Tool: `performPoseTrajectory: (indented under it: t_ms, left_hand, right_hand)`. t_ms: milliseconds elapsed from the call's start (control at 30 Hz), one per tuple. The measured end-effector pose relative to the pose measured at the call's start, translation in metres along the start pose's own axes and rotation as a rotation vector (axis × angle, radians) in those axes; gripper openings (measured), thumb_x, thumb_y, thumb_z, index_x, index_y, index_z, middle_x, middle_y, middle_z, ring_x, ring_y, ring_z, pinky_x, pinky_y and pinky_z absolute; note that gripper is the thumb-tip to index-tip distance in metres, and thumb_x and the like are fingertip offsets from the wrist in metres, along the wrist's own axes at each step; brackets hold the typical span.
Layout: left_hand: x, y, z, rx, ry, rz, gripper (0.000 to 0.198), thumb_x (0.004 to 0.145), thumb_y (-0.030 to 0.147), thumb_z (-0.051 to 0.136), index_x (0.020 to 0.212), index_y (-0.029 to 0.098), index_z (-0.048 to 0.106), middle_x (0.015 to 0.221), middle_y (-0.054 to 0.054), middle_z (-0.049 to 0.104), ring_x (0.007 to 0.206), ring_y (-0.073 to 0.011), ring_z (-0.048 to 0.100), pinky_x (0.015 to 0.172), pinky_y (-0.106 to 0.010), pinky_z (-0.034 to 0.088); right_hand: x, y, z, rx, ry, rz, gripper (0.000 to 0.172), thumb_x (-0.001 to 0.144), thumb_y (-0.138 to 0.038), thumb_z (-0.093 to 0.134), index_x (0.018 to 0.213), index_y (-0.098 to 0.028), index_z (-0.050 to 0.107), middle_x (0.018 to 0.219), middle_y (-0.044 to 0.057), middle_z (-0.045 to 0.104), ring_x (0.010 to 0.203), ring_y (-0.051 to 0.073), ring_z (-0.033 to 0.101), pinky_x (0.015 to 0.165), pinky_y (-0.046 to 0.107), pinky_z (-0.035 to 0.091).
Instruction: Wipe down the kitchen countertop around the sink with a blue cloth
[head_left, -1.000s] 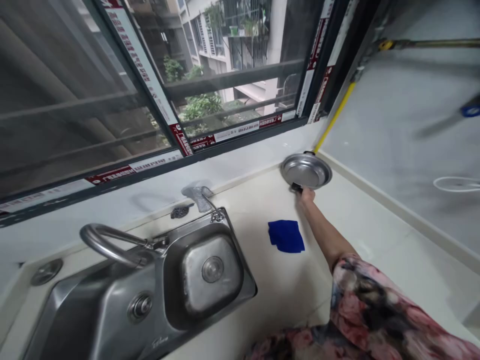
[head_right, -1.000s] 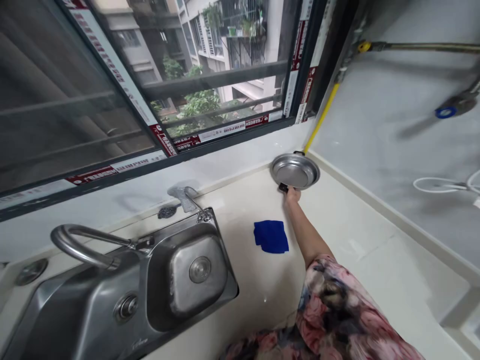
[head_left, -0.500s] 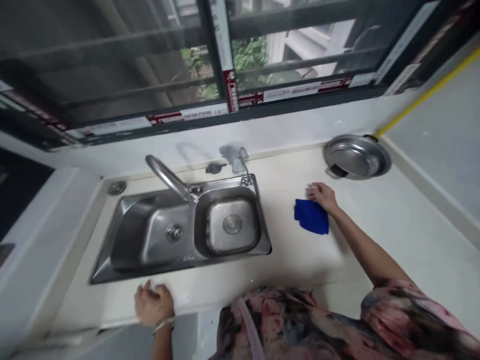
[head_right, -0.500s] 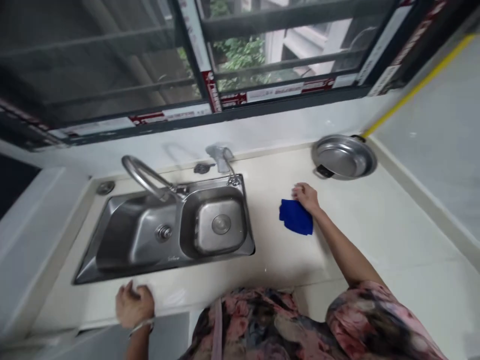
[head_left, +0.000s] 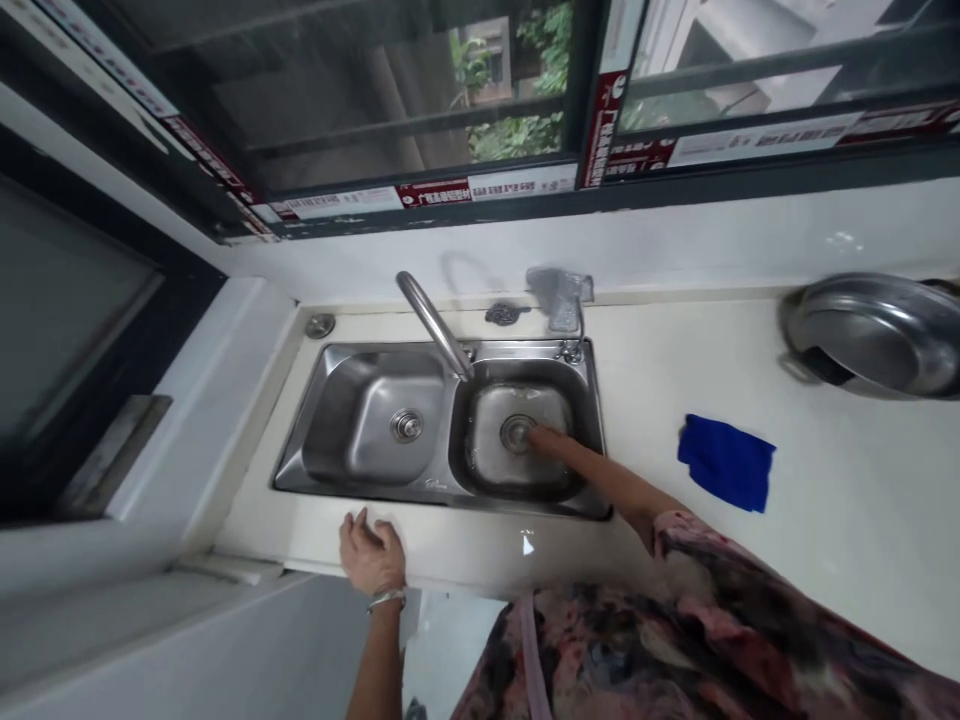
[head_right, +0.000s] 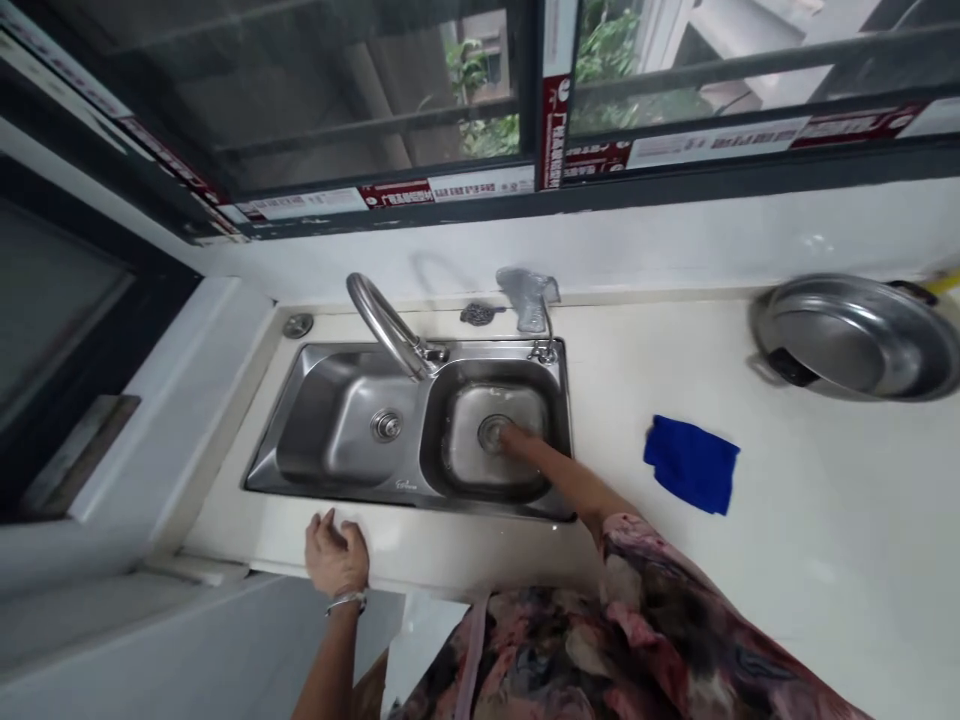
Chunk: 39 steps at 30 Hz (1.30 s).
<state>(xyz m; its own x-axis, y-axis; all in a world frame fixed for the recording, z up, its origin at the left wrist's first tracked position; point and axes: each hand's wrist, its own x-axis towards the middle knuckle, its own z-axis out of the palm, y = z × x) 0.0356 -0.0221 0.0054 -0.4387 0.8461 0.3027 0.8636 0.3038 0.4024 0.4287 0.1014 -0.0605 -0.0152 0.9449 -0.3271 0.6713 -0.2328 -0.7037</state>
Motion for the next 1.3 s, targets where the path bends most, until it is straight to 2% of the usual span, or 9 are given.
performPoseTrajectory:
  t_ms: [167,333,467,767,933,1067,1300]
  left_hand:
    - [-0.004,-0.001,-0.003,0.071,-0.007,0.000,0.049,0.099,0.038,0.047,0.135,0.011,0.063,0.153,-0.023,0.056,0.145,-0.0340,0.052,0.124,-0.052,0.040]
    - [-0.007,-0.005,0.000,0.071,0.033,0.031,0.045,0.099,0.038,0.049,0.133,0.012,0.064,0.150,-0.021,0.058,0.142,-0.0326,0.055,0.121,-0.051,0.044]
    - [-0.007,-0.011,0.003,0.065,0.053,0.047,0.042,0.097,0.035,0.053,0.133,0.016,0.064,0.149,-0.019,0.059,0.140,-0.0317,0.056,0.120,-0.051,0.045]
    - [-0.005,-0.013,0.003,0.069,0.061,0.105,0.042,0.096,0.033,0.054,0.132,0.014,0.065,0.147,-0.021,0.061,0.137,-0.0335,0.059,0.117,-0.054,0.049]
    - [-0.005,-0.015,0.004,0.080,0.075,0.109,0.042,0.097,0.034,0.054,0.132,0.013,0.066,0.146,-0.022,0.062,0.136,-0.0340,0.060,0.115,-0.054,0.050]
    - [-0.004,-0.018,0.006,0.071,0.072,0.112,0.043,0.096,0.034,0.054,0.133,0.014,0.065,0.147,-0.021,0.061,0.136,-0.0341,0.060,0.116,-0.054,0.049]
    - [-0.007,-0.013,0.007,0.042,0.066,0.056,0.044,0.097,0.036,0.052,0.133,0.014,0.065,0.150,-0.021,0.059,0.140,-0.0345,0.056,0.121,-0.055,0.044]
  right_hand:
    - [0.016,0.011,0.040,-0.252,-0.151,0.039,0.030,0.102,-0.038,0.071,0.122,-0.016,0.069,0.125,0.008,0.070,0.110,0.022,0.070,0.096,0.044,0.061]
    - [0.028,0.014,0.068,-0.426,-0.157,0.066,0.037,0.102,-0.039,0.070,0.133,-0.018,0.065,0.139,0.011,0.064,0.123,0.027,0.065,0.104,0.050,0.058]
    - [0.034,0.014,0.078,-0.483,-0.144,0.087,0.040,0.103,-0.040,0.069,0.136,-0.019,0.064,0.141,0.011,0.063,0.124,0.027,0.065,0.104,0.050,0.058]
    - [0.038,0.014,0.069,-0.442,-0.161,0.084,0.039,0.102,-0.040,0.070,0.134,-0.019,0.064,0.140,0.010,0.063,0.122,0.026,0.064,0.104,0.050,0.057]
    - [0.036,0.013,0.068,-0.383,-0.171,0.101,0.035,0.098,-0.019,0.066,0.132,-0.014,0.064,0.143,0.016,0.061,0.126,0.027,0.059,0.102,0.037,0.050]
    - [0.027,0.020,0.060,-0.354,-0.180,0.106,0.033,0.098,-0.020,0.065,0.130,-0.014,0.065,0.139,0.014,0.064,0.115,0.024,0.064,0.096,0.036,0.052]
    - [-0.006,0.028,0.027,-0.310,-0.123,-0.085,0.031,0.093,-0.013,0.060,0.123,-0.017,0.070,0.122,0.011,0.073,0.107,0.021,0.069,0.093,0.028,0.052]
